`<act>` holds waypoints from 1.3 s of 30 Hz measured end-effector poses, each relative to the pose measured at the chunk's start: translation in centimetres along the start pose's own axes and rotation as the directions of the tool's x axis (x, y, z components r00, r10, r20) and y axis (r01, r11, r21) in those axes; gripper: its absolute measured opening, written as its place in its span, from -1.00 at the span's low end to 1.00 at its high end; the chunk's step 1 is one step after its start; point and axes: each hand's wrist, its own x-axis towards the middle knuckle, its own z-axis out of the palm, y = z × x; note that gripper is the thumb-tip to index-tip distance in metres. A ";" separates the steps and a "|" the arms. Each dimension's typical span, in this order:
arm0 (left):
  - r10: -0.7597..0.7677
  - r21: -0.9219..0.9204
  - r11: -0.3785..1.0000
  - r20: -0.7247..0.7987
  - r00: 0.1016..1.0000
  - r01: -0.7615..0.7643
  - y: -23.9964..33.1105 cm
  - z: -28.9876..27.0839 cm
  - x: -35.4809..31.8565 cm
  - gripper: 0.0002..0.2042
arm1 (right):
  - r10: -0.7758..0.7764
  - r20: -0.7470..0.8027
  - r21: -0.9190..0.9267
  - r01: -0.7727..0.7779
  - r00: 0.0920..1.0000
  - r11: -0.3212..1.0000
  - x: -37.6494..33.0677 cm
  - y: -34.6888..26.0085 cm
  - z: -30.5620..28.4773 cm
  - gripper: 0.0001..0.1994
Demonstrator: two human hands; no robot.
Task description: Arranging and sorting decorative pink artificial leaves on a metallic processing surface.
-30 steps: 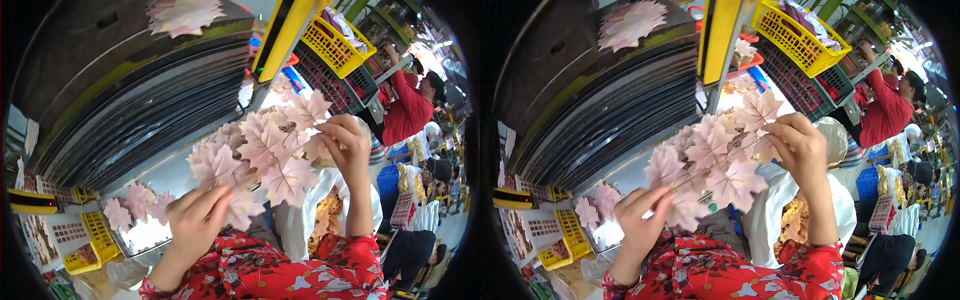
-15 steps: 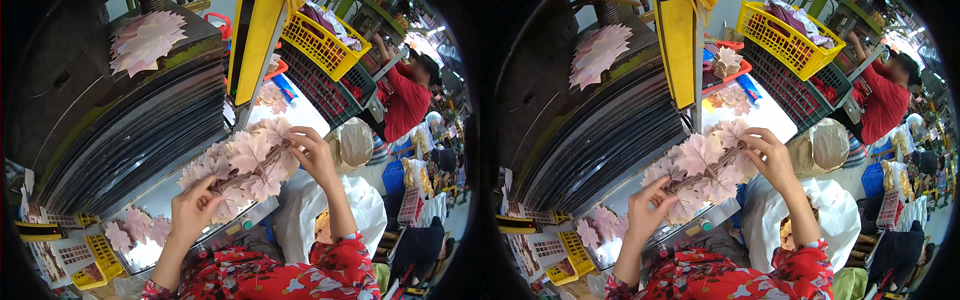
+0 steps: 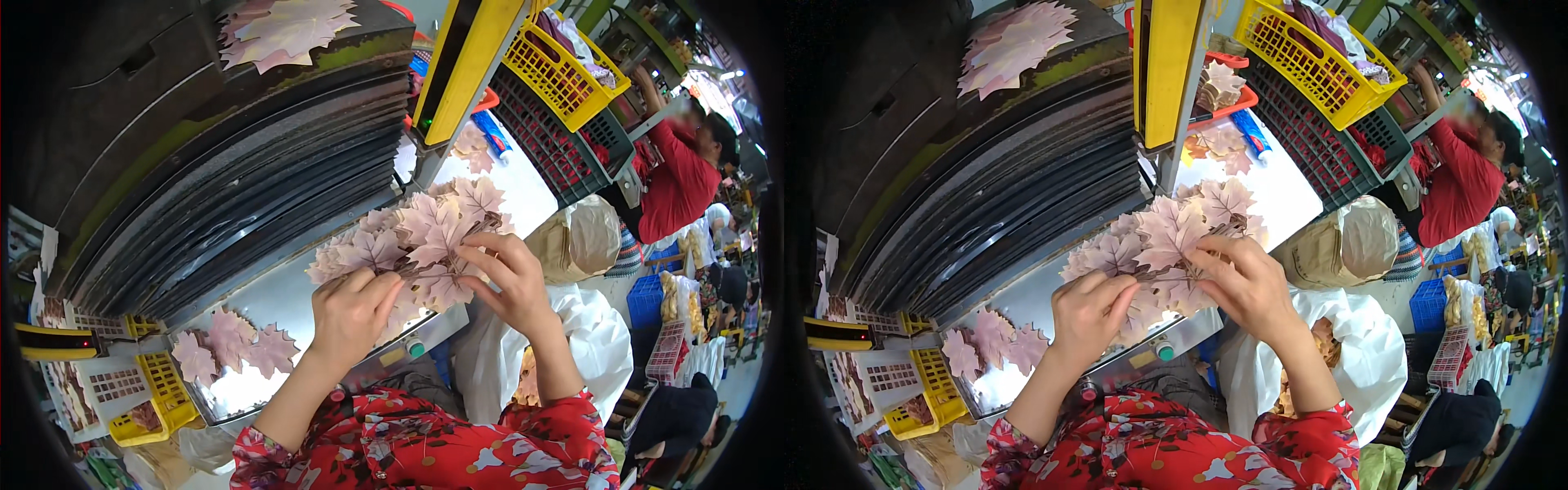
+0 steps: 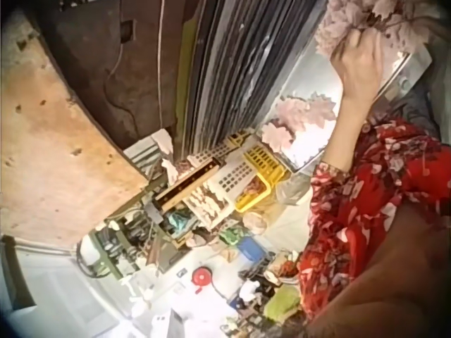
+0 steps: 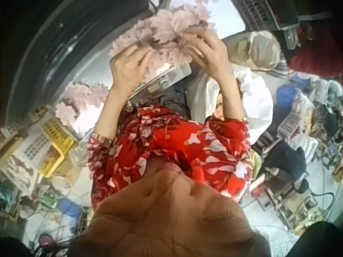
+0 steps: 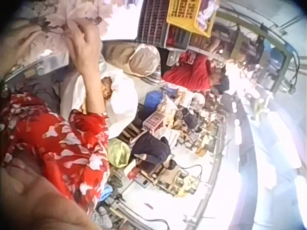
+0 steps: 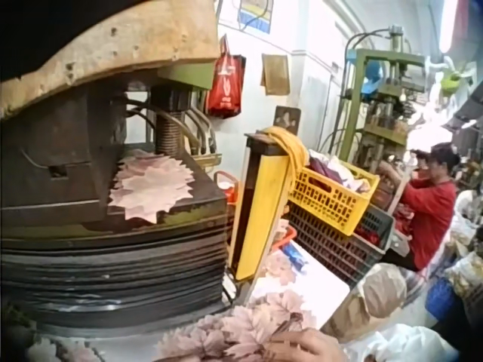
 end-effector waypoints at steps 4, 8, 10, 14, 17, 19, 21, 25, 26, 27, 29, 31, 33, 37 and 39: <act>-0.060 -0.086 0.995 -0.009 0.998 0.059 0.6 -0.1 0.4 -0.86 | 0.037 0.036 0.002 -0.037 0.999 0.999 -0.5 1.1 -0.1 -0.70; -0.006 -0.054 0.999 -0.001 1.000 0.006 0.2 0.2 0.7 -0.87 | 0.085 0.037 0.071 -0.088 0.996 0.994 -0.5 1.1 0.3 -0.75; 0.006 -0.072 0.997 -0.072 0.997 -0.011 0.4 0.3 1.3 -0.88 | 0.091 -0.149 0.155 -0.068 0.985 0.986 -0.5 1.5 0.8 -0.80; 0.003 -0.103 0.995 -0.145 0.989 -0.018 1.2 0.3 2.1 -0.87 | 0.181 -0.198 0.204 -0.140 0.963 0.969 0.0 2.2 1.1 -0.85; -0.070 -0.119 0.991 -0.085 0.994 0.060 1.3 0.4 1.7 -0.85 | 0.201 -0.117 0.225 -0.171 0.973 0.959 0.0 2.8 1.3 -0.81; -0.094 -0.120 0.989 -0.064 0.994 0.086 0.6 0.8 1.1 -0.84 | 0.146 -0.028 0.140 -0.141 0.989 0.980 -0.1 2.8 1.4 -0.76; -0.126 -0.115 0.986 -0.045 0.991 0.120 0.2 0.6 0.4 -0.82 | 0.089 0.070 0.064 -0.094 0.994 0.994 0.2 2.3 1.2 -0.71; -0.342 -0.113 0.935 -0.025 0.939 0.337 0.2 -2.1 -3.4 -0.78 | 0.233 -0.149 -0.078 -0.246 0.961 0.966 -0.2 -0.5 0.6 -0.63; -0.398 -0.117 0.912 -0.023 0.917 0.393 0.0 -2.7 -4.7 -0.77 | 0.285 -0.206 -0.065 -0.304 0.936 0.951 -0.8 -1.7 0.1 -0.67; -0.436 -0.087 0.898 -0.037 0.899 0.432 -0.2 -3.6 -5.8 -0.77 | 0.295 -0.264 -0.085 -0.327 0.918 0.941 -1.3 -3.1 -0.5 -0.70; -0.463 -0.044 0.886 -0.129 0.877 0.461 -0.9 -5.4 -8.3 -0.76 | 0.263 -0.207 -0.053 -0.279 0.942 0.959 -2.0 -5.7 -1.0 -0.77; -0.479 0.036 0.867 -0.220 0.850 0.497 -2.7 -6.8 -11.3 -0.75 | 0.182 0.004 0.148 -0.180 0.983 0.972 -1.0 -8.5 1.5 -0.80; -0.531 0.165 0.784 -0.323 0.783 0.599 -4.1 -8.3 -12.6 -0.73 | 0.028 0.074 0.322 -0.050 0.997 0.945 0.9 -10.4 6.7 -0.79; -0.541 0.281 0.738 -0.297 0.787 0.614 -6.0 -8.1 -14.3 -0.74 | -0.042 0.154 0.375 -0.020 0.987 0.927 3.6 -13.4 15.4 -0.75; -0.563 0.293 0.719 -0.286 0.775 0.630 -5.5 -8.7 -13.9 -0.74 | -0.030 0.189 0.349 -0.039 0.982 0.936 4.1 -14.7 17.4 -0.73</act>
